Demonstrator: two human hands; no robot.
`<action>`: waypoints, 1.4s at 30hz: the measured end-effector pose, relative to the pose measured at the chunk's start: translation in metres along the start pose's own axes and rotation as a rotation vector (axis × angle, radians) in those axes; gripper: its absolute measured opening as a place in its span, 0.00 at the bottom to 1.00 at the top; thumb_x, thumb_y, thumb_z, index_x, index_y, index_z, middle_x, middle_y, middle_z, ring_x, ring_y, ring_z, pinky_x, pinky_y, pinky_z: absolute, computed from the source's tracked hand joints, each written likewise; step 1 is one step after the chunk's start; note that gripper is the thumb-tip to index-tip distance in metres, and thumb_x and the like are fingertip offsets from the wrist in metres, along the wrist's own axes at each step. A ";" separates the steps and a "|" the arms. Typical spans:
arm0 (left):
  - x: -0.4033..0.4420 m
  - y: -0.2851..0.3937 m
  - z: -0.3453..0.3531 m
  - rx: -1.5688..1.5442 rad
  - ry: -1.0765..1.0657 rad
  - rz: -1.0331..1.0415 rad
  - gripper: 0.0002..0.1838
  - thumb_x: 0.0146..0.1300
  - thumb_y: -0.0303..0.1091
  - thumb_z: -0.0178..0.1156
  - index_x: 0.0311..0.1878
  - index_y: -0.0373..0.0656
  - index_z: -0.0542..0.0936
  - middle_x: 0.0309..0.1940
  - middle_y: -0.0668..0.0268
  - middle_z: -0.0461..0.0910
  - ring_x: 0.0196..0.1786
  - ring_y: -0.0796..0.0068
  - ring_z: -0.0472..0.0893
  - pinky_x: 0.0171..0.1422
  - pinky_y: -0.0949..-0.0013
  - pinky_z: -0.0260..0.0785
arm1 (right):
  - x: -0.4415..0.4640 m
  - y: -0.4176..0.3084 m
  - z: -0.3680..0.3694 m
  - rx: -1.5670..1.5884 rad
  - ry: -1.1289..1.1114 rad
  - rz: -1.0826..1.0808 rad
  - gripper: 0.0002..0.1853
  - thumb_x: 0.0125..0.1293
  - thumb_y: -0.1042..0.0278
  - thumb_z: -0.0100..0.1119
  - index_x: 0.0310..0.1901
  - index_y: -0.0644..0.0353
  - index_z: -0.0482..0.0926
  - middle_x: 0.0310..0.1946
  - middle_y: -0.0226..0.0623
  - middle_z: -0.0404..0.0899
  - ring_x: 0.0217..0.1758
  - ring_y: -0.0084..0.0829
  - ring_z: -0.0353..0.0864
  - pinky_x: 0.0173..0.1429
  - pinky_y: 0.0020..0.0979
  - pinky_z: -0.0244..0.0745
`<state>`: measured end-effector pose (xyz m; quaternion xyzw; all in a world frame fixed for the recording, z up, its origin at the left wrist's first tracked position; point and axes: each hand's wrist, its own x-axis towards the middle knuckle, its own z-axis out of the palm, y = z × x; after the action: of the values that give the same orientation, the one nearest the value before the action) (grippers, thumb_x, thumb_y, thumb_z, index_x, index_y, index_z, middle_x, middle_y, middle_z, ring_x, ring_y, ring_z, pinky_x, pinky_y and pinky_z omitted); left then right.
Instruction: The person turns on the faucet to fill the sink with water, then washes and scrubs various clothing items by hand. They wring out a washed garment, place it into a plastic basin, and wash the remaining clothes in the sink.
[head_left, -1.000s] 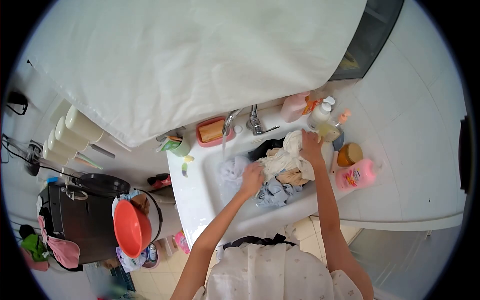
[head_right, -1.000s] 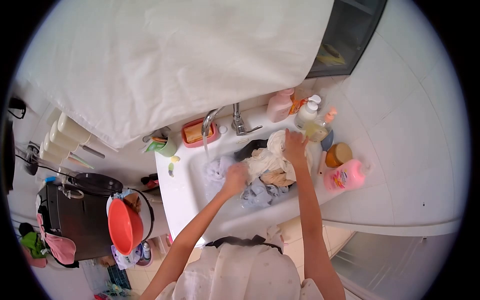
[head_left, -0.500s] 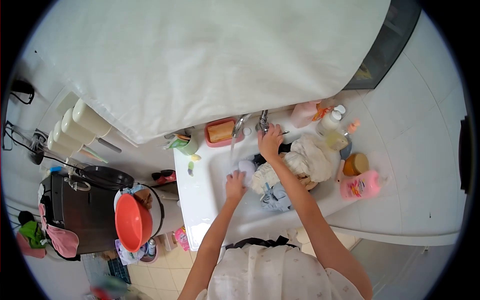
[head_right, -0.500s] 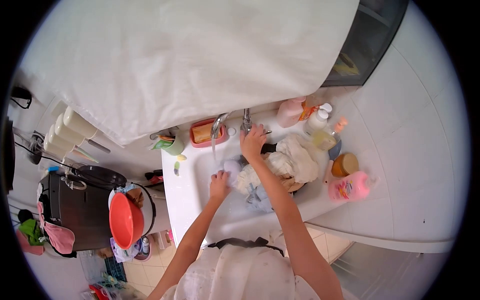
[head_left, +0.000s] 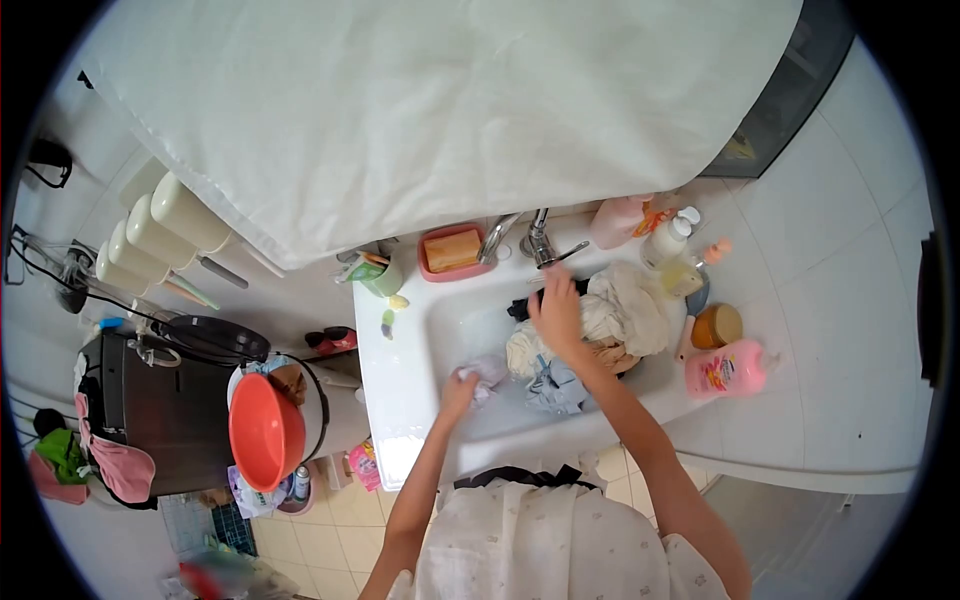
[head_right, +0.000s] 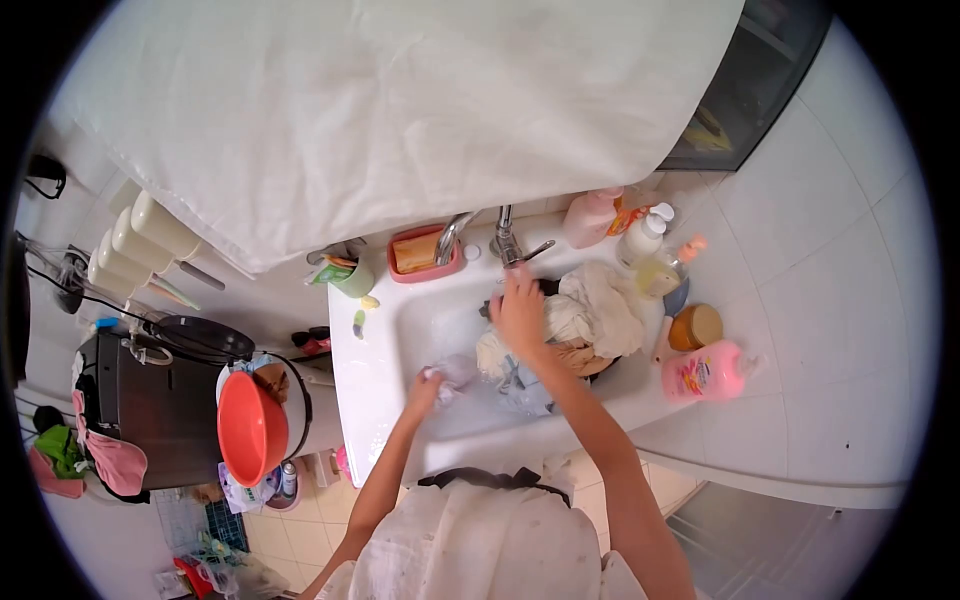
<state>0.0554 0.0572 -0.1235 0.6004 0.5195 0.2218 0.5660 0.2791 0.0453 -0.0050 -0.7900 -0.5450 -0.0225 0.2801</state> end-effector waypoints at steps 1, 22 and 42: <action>-0.002 0.009 -0.010 0.001 0.000 0.000 0.17 0.51 0.40 0.50 0.38 0.37 0.73 0.25 0.59 0.76 0.31 0.68 0.76 0.35 0.69 0.67 | -0.018 0.000 0.005 0.007 -0.164 -0.068 0.26 0.52 0.62 0.55 0.52 0.63 0.61 0.53 0.53 0.59 0.51 0.51 0.63 0.52 0.43 0.61; -0.017 0.103 -0.072 0.096 -0.340 0.133 0.26 0.40 0.29 0.65 0.47 0.36 0.71 0.38 0.65 0.75 0.40 0.77 0.73 0.47 0.75 0.65 | -0.020 -0.009 -0.045 1.120 -0.563 0.069 0.09 0.51 0.82 0.52 0.34 0.62 0.67 0.29 0.28 0.69 0.34 0.15 0.68 0.39 0.19 0.65; -0.033 0.150 -0.039 0.344 0.181 0.580 0.11 0.53 0.25 0.49 0.40 0.34 0.72 0.28 0.49 0.75 0.27 0.60 0.75 0.32 0.67 0.66 | 0.012 -0.067 -0.121 0.403 0.037 -0.479 0.05 0.55 0.76 0.49 0.34 0.64 0.69 0.25 0.33 0.71 0.31 0.25 0.70 0.38 0.26 0.65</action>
<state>0.0664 0.0727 0.0336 0.7876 0.4053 0.3349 0.3215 0.2579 0.0156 0.1286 -0.5670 -0.7040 0.0061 0.4277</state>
